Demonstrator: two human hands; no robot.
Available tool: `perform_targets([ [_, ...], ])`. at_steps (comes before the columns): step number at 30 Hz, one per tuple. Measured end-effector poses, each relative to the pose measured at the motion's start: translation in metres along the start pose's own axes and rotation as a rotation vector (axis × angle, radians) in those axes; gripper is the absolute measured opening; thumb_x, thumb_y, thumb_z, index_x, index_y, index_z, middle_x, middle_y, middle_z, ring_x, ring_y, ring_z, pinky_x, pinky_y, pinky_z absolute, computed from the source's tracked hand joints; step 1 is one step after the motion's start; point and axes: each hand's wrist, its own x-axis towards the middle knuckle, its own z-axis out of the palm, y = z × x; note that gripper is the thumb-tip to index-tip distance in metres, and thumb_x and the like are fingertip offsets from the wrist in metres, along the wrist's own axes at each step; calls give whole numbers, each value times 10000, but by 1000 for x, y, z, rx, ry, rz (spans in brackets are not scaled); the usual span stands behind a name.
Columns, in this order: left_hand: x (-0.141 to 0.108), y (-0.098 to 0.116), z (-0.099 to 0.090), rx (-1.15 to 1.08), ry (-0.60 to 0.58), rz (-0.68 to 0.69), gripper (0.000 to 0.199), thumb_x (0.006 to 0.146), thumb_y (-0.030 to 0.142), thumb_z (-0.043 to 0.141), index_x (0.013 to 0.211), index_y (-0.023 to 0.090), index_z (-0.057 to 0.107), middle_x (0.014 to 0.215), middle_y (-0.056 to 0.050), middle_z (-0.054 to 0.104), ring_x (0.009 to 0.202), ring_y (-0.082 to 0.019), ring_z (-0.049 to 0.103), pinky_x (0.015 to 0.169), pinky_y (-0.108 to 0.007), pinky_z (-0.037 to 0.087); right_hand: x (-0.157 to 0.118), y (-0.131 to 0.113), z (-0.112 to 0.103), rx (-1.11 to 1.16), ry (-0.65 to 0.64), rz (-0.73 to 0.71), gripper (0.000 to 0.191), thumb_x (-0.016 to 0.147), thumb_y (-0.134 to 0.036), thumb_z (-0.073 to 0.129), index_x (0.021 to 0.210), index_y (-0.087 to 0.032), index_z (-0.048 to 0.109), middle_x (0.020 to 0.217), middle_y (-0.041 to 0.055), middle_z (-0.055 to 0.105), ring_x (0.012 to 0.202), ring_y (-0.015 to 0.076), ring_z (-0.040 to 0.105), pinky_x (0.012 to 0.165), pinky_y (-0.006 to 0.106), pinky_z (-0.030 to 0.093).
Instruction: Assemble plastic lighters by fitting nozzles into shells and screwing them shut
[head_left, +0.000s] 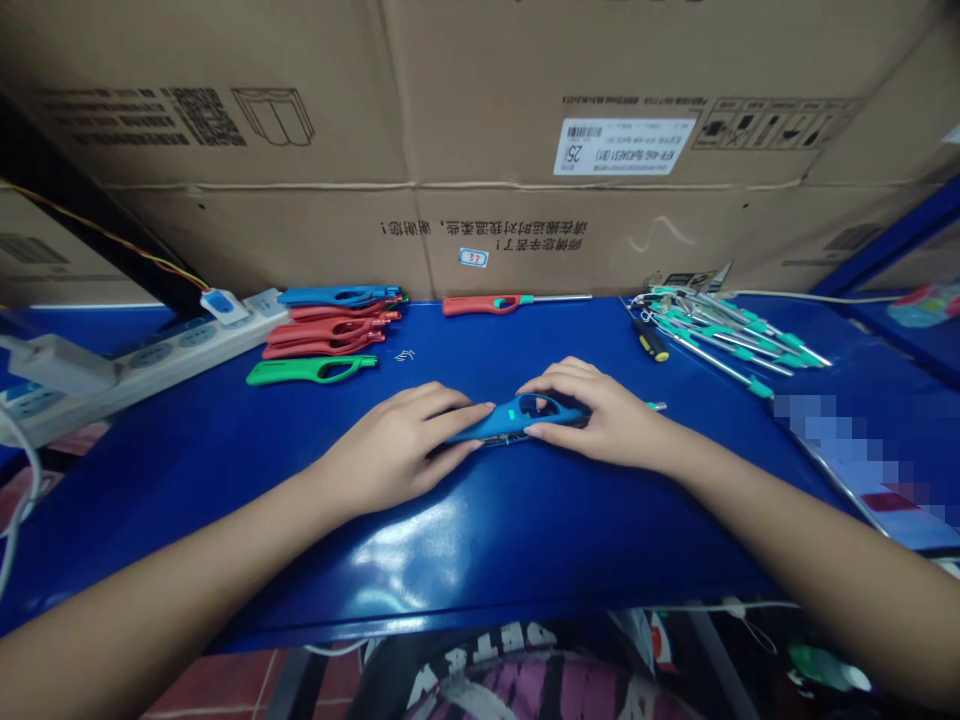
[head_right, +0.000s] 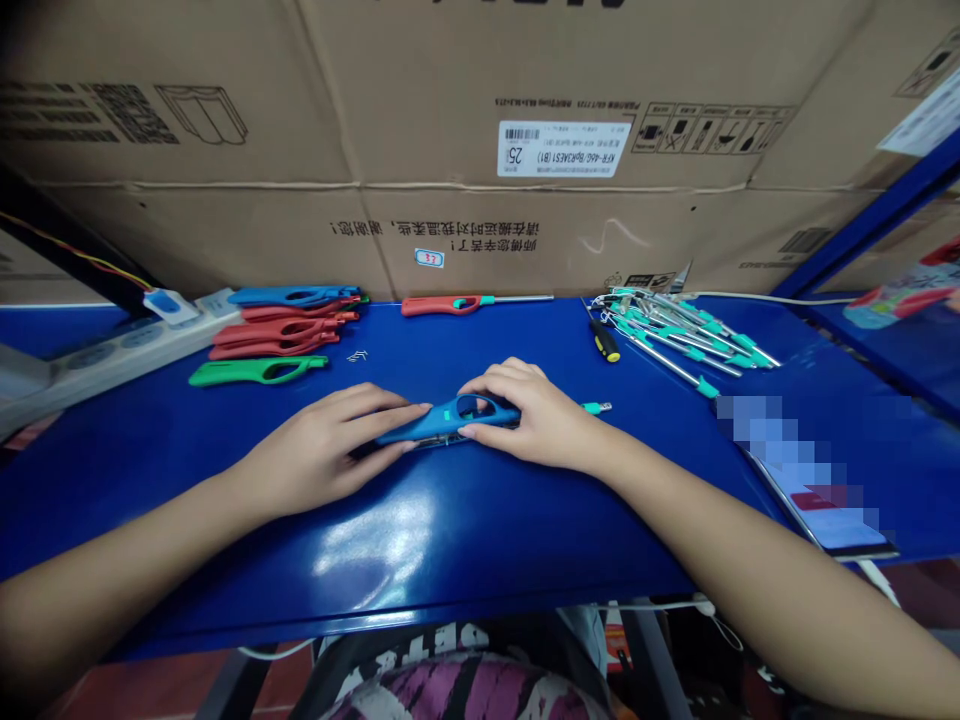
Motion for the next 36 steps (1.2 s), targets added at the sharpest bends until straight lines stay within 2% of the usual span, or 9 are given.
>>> perform_targets([
  [7, -1, 0, 6, -73, -75, -69, 391, 1012, 322, 534, 1377, 195, 599, 1183, -120, 687, 1062, -246, 643, 922, -406, 560, 1, 3, -5, -63, -108, -61, 297, 938, -428, 659, 1158, -230, 628, 1146, 76, 669, 1116, 241, 559, 1000, 421, 400],
  [22, -1, -1, 6, -86, -128, -76, 349, 1002, 308, 553, 1314, 177, 637, 1180, -113, 688, 1073, -250, 631, 935, -407, 543, -1, 10, -3, -150, -150, -84, 344, 942, -457, 648, 1189, -219, 636, 1154, 86, 656, 1134, 243, 570, 1012, 421, 380],
  [29, 0, 1, 6, -15, -134, -46, 337, 1006, 313, 536, 1290, 170, 647, 1151, -116, 693, 1037, -255, 631, 895, -413, 559, 0, 10, -2, -242, -158, -107, 388, 929, -484, 652, 1220, -227, 648, 1179, 94, 644, 1150, 261, 573, 1014, 441, 388],
  [33, -1, 1, 11, 28, -125, -25, 354, 1001, 261, 530, 1323, 143, 615, 1131, -130, 694, 1023, -255, 640, 893, -408, 565, 0, 10, -4, -329, -179, -141, 367, 955, -395, 618, 1268, -204, 640, 1180, 109, 654, 1091, 262, 605, 959, 430, 427],
  [36, 0, 0, 14, -28, -83, -39, 336, 1011, 258, 528, 1316, 139, 605, 1122, -127, 701, 1021, -244, 652, 904, -399, 564, -1, 10, -5, -355, -185, -198, 306, 1003, -348, 540, 1235, -191, 664, 1160, 109, 679, 1031, 238, 638, 909, 401, 444],
])
